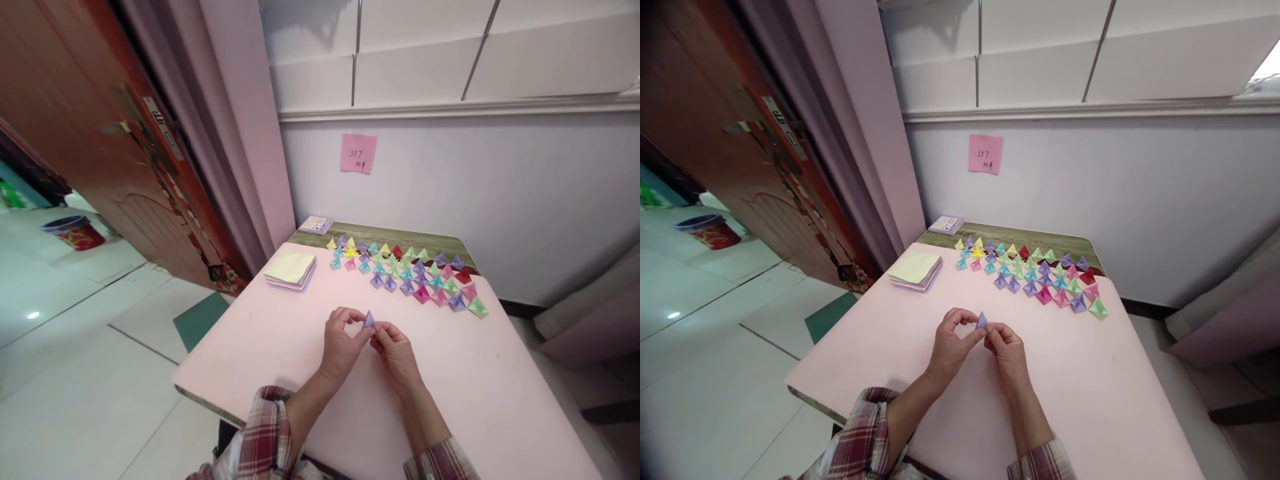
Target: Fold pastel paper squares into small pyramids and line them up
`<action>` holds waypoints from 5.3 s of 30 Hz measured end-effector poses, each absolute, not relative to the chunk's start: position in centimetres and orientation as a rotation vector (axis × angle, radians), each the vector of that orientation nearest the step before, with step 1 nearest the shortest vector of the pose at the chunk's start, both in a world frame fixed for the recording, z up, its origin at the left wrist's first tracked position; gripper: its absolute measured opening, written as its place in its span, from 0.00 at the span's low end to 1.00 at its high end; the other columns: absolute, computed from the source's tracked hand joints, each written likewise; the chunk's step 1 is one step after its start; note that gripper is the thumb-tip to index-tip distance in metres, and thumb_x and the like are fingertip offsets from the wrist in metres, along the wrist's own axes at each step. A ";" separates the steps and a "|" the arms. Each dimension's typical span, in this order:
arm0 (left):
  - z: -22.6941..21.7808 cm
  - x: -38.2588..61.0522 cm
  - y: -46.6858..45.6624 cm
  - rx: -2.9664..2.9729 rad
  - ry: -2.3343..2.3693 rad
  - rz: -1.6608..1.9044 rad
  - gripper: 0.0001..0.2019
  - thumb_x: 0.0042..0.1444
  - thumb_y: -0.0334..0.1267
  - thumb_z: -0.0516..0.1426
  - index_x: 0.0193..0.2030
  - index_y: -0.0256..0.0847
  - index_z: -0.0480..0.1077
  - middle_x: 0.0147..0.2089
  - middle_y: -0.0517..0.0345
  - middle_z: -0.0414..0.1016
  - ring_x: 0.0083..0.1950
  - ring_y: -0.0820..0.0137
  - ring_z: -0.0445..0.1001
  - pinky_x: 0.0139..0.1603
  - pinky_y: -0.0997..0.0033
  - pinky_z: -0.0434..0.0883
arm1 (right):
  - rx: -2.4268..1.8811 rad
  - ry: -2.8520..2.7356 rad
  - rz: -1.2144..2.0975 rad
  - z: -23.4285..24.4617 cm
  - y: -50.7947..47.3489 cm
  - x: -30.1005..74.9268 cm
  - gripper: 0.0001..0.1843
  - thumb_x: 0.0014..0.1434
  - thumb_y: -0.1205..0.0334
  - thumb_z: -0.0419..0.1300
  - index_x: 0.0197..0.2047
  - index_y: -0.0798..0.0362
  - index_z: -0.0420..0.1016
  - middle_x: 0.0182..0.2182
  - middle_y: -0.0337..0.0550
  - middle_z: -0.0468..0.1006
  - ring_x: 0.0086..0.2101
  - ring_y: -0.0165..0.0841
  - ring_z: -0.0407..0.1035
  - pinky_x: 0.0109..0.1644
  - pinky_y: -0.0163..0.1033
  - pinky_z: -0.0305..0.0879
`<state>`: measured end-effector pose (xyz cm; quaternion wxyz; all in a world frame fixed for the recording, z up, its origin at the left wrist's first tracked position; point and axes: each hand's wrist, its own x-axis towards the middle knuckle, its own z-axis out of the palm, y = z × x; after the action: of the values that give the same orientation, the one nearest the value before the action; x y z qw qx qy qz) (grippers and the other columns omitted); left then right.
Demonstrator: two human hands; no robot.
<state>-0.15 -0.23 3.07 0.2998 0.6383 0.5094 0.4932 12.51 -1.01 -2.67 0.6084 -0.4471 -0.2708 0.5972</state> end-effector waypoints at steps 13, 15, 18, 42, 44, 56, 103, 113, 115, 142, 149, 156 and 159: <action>1.1 -0.4 0.2 1.054 1.072 1.001 0.17 0.47 0.50 0.63 0.34 0.38 0.73 0.21 0.65 0.63 0.23 0.76 0.59 0.25 0.75 0.57 | -1.242 -0.871 0.960 -1.2 -1.7 12.2 0.14 0.48 0.49 0.68 0.31 0.52 0.80 0.20 0.37 0.70 0.25 0.30 0.62 0.29 0.35 0.59; 1.0 -0.5 0.2 0.964 1.009 0.983 0.17 0.47 0.50 0.63 0.34 0.37 0.72 0.20 0.66 0.63 0.21 0.78 0.58 0.24 0.76 0.56 | -1.213 -0.881 0.984 -1.3 -1.7 12.2 0.14 0.48 0.50 0.68 0.31 0.52 0.80 0.20 0.36 0.70 0.25 0.30 0.62 0.30 0.35 0.60; 1.2 -0.8 0.2 0.905 0.928 0.948 0.16 0.50 0.50 0.62 0.32 0.37 0.70 0.21 0.65 0.65 0.20 0.79 0.59 0.24 0.76 0.56 | -1.120 -0.854 1.115 -1.3 -1.7 12.3 0.16 0.52 0.47 0.65 0.33 0.52 0.79 0.20 0.37 0.71 0.25 0.30 0.64 0.32 0.36 0.62; 1.6 -2.1 1.1 1.045 0.955 0.946 0.20 0.37 0.38 0.69 0.34 0.37 0.66 0.27 0.61 0.73 0.28 0.72 0.73 0.32 0.70 0.69 | -1.060 -0.850 1.398 -1.6 -1.5 12.7 0.18 0.46 0.50 0.70 0.34 0.52 0.73 0.27 0.38 0.76 0.25 0.29 0.68 0.31 0.35 0.65; 1.4 -1.9 1.1 1.047 0.970 0.973 0.21 0.38 0.36 0.68 0.38 0.38 0.65 0.27 0.62 0.72 0.27 0.72 0.73 0.32 0.70 0.69 | -1.059 -0.871 1.353 -1.6 -1.5 12.5 0.19 0.46 0.50 0.70 0.37 0.52 0.73 0.27 0.38 0.76 0.26 0.29 0.68 0.31 0.35 0.65; 1.1 -1.7 0.7 1.072 1.075 0.952 0.17 0.40 0.39 0.67 0.36 0.37 0.68 0.27 0.61 0.73 0.26 0.74 0.71 0.30 0.73 0.68 | -1.094 -0.932 1.180 -1.8 -1.4 12.3 0.18 0.46 0.51 0.70 0.38 0.51 0.78 0.28 0.39 0.78 0.26 0.30 0.66 0.31 0.37 0.64; 3.0 -2.4 -0.1 0.887 0.928 0.758 0.10 0.47 0.36 0.58 0.31 0.30 0.76 0.27 0.47 0.78 0.28 0.65 0.78 0.32 0.65 0.75 | -0.965 -1.354 0.829 -1.5 -1.9 13.0 0.07 0.58 0.63 0.62 0.40 0.47 0.80 0.36 0.43 0.74 0.33 0.32 0.70 0.35 0.37 0.68; 3.4 -1.9 -0.5 0.802 0.906 0.791 0.11 0.47 0.38 0.60 0.31 0.29 0.76 0.28 0.45 0.79 0.29 0.64 0.78 0.35 0.64 0.76 | -0.896 -1.585 0.646 -1.0 -2.1 14.2 0.16 0.59 0.71 0.56 0.45 0.45 0.80 0.39 0.44 0.72 0.36 0.32 0.71 0.36 0.38 0.70; 3.5 -1.9 -0.6 0.792 0.897 0.786 0.12 0.47 0.39 0.61 0.31 0.29 0.75 0.29 0.44 0.79 0.30 0.64 0.79 0.35 0.64 0.76 | -0.890 -1.635 0.604 -0.9 -2.2 14.4 0.19 0.58 0.73 0.55 0.45 0.45 0.79 0.39 0.44 0.72 0.36 0.32 0.71 0.36 0.37 0.70; 2.3 -1.3 -0.7 1.001 0.942 0.937 0.18 0.50 0.48 0.63 0.36 0.31 0.74 0.30 0.50 0.78 0.33 0.65 0.79 0.36 0.67 0.75 | -1.204 -0.990 1.173 -1.2 -2.2 12.8 0.15 0.49 0.50 0.68 0.30 0.55 0.77 0.23 0.40 0.77 0.25 0.30 0.67 0.29 0.35 0.66; 2.4 -1.3 -0.9 0.957 0.946 0.935 0.19 0.44 0.47 0.66 0.33 0.30 0.73 0.28 0.48 0.78 0.30 0.64 0.78 0.35 0.65 0.75 | -1.168 -1.083 1.173 -1.2 -2.3 13.1 0.16 0.51 0.48 0.66 0.28 0.54 0.75 0.22 0.39 0.75 0.24 0.30 0.67 0.28 0.34 0.64; 2.3 -1.2 -0.8 0.978 0.959 0.942 0.19 0.45 0.48 0.66 0.34 0.33 0.72 0.28 0.52 0.77 0.31 0.65 0.77 0.36 0.64 0.75 | -1.192 -1.129 1.100 -1.2 -2.2 13.1 0.16 0.52 0.48 0.65 0.28 0.54 0.75 0.21 0.39 0.73 0.24 0.29 0.65 0.27 0.34 0.63; 2.5 -1.5 -0.6 1.082 0.963 0.981 0.16 0.47 0.47 0.64 0.34 0.35 0.71 0.28 0.56 0.76 0.31 0.69 0.75 0.37 0.68 0.73 | -1.248 -1.113 1.011 -1.2 -2.1 13.1 0.15 0.50 0.49 0.66 0.29 0.53 0.77 0.20 0.37 0.71 0.22 0.28 0.62 0.24 0.33 0.61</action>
<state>-1.45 -0.62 2.51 0.6414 0.4745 0.4223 0.4302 13.14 -2.09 -1.20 0.5593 -0.5295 -0.4722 0.4288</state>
